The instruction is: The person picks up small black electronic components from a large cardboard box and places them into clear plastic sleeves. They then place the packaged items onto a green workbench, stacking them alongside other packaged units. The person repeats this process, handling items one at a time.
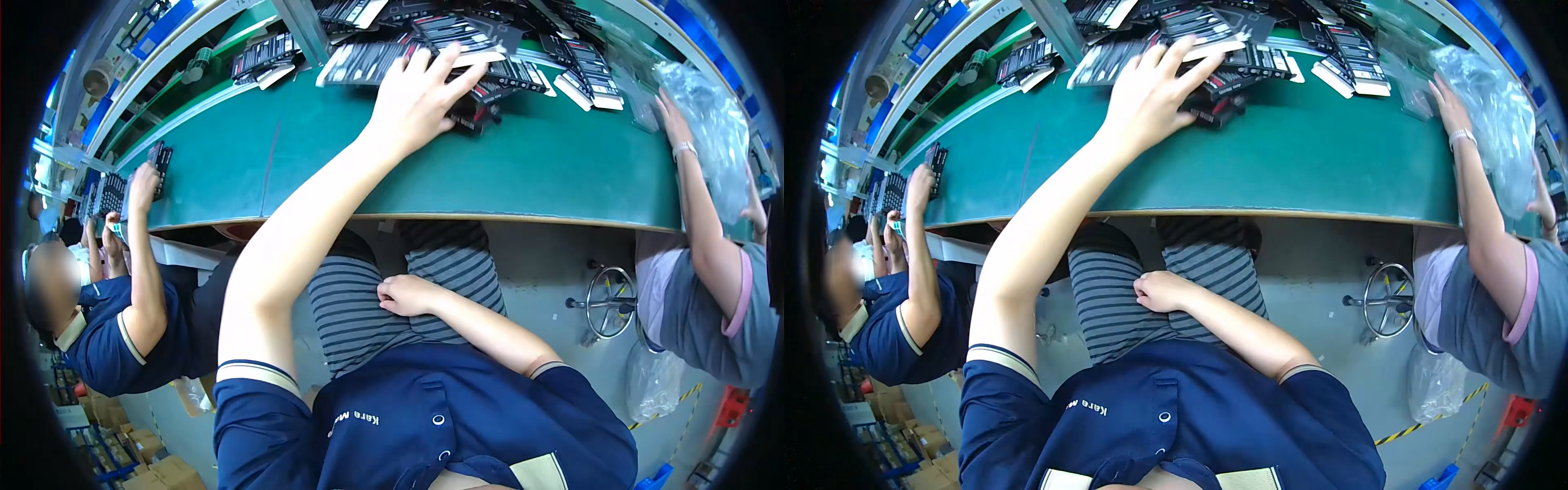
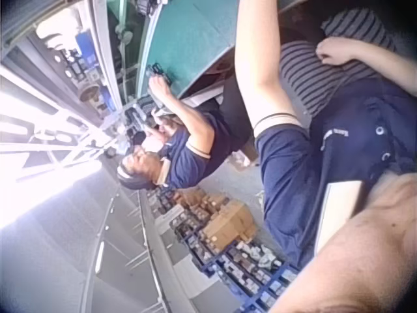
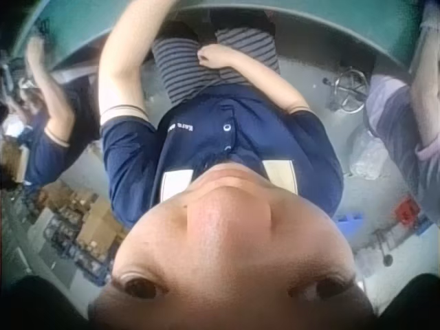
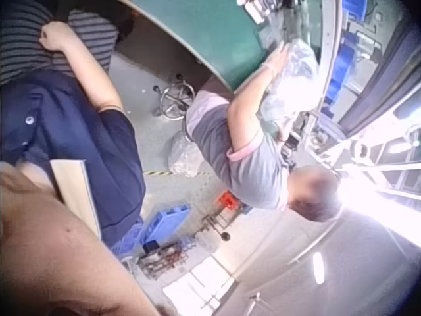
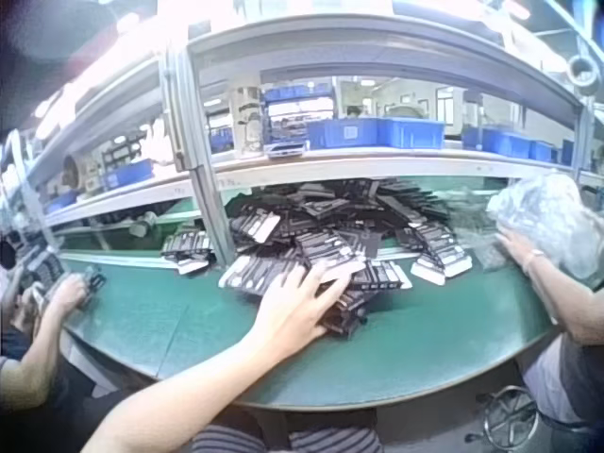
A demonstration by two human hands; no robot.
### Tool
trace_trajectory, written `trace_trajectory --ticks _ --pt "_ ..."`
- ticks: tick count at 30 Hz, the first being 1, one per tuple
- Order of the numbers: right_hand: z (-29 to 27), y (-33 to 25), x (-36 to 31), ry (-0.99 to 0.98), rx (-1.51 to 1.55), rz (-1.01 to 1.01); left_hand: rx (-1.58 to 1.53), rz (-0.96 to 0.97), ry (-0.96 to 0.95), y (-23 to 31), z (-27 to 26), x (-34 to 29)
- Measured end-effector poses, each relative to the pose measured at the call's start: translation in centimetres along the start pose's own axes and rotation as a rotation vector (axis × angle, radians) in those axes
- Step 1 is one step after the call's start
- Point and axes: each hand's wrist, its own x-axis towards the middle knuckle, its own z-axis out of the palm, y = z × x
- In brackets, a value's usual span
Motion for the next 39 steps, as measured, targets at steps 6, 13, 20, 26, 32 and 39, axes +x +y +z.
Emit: trace_trajectory --ticks 6,13,20,26,32,39 --pt "0.0 0.5 0.2 0.015 -0.021 -0.001 -0.254 -0.295 0.105 0.3 2.4 -4.0" --pt "-3.9 1.1 3.3 -0.036 0.552 0.173 -0.043 -0.545 -0.217 0.4 -12.3 -23.3" --pt "-12.0 14.9 12.8 -0.151 2.435 -0.014 0.967 -1.454 0.102 9.0 -34.6 -53.9" --pt "-18.1 9.3 15.0 -0.233 1.927 -0.031 1.152 -2.583 0.097 38.6 -39.6 -69.2" --pt "-19.3 3.5 15.9 -0.367 1.732 -0.049 0.886 -3.161 -0.471 46.8 -28.5 -60.3" --pt "-19.2 3.3 16.2 -0.595 1.873 -0.094 0.491 -3.304 -0.741 41.7 -27.6 -59.2"
